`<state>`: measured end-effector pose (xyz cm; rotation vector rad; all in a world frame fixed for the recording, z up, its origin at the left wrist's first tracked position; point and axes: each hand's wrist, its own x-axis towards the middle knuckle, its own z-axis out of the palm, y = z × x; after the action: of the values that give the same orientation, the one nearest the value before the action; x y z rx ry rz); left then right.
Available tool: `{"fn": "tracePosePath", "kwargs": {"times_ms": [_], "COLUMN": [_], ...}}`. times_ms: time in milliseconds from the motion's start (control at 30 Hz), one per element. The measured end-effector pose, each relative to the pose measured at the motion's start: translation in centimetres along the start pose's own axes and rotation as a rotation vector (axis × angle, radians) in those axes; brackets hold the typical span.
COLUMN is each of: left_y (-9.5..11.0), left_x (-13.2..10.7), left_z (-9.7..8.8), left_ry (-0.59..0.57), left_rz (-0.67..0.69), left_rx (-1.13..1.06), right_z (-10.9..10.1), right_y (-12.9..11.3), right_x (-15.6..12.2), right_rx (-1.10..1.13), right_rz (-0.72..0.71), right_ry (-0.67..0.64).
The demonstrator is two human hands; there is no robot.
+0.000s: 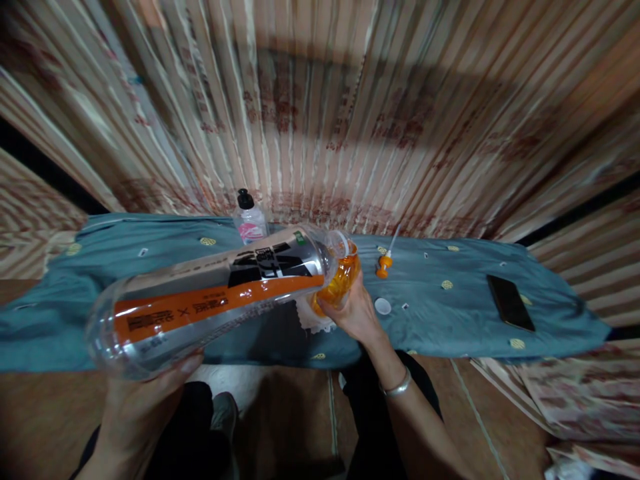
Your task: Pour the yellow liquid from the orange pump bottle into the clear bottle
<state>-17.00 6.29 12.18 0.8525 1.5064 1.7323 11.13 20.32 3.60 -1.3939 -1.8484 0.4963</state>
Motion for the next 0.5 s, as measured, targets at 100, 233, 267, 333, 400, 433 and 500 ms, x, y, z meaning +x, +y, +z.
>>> {"fn": "tracePosePath", "kwargs": {"times_ms": [100, 233, 267, 333, 400, 433, 500], "left_y": [0.24, 0.33, 0.3, 0.23, 0.12, 0.03, -0.26], "left_x": [0.06, 0.18, 0.21, 0.24, 0.31, 0.37, 0.57], "left_z": [0.15, 0.19, 0.18, 0.18, 0.16, 0.13, -0.08], "left_ry": [-0.011, -0.029, -0.032, -0.032, -0.025, -0.023, -0.027], "left_rz": [0.047, 0.066, 0.069, 0.068, 0.057, 0.051, 0.056], "left_rx": [0.009, 0.073, 0.083, 0.091, 0.064, 0.048, 0.026], "right_z": [0.1, 0.27, 0.29, 0.31, 0.28, 0.26, 0.24], "right_y": [-0.08, -0.14, -0.17, -0.27, -0.41, -0.48, -0.59], "right_x": [0.01, 0.06, 0.09, 0.18, 0.28, 0.32, 0.4], "right_rx": [0.013, 0.029, 0.028, 0.03, 0.037, 0.042, 0.052], "right_rz": [0.009, 0.018, 0.013, 0.0, 0.001, 0.007, 0.015], "right_ry": [0.01, 0.015, 0.017, 0.015, 0.007, 0.003, 0.001]}}
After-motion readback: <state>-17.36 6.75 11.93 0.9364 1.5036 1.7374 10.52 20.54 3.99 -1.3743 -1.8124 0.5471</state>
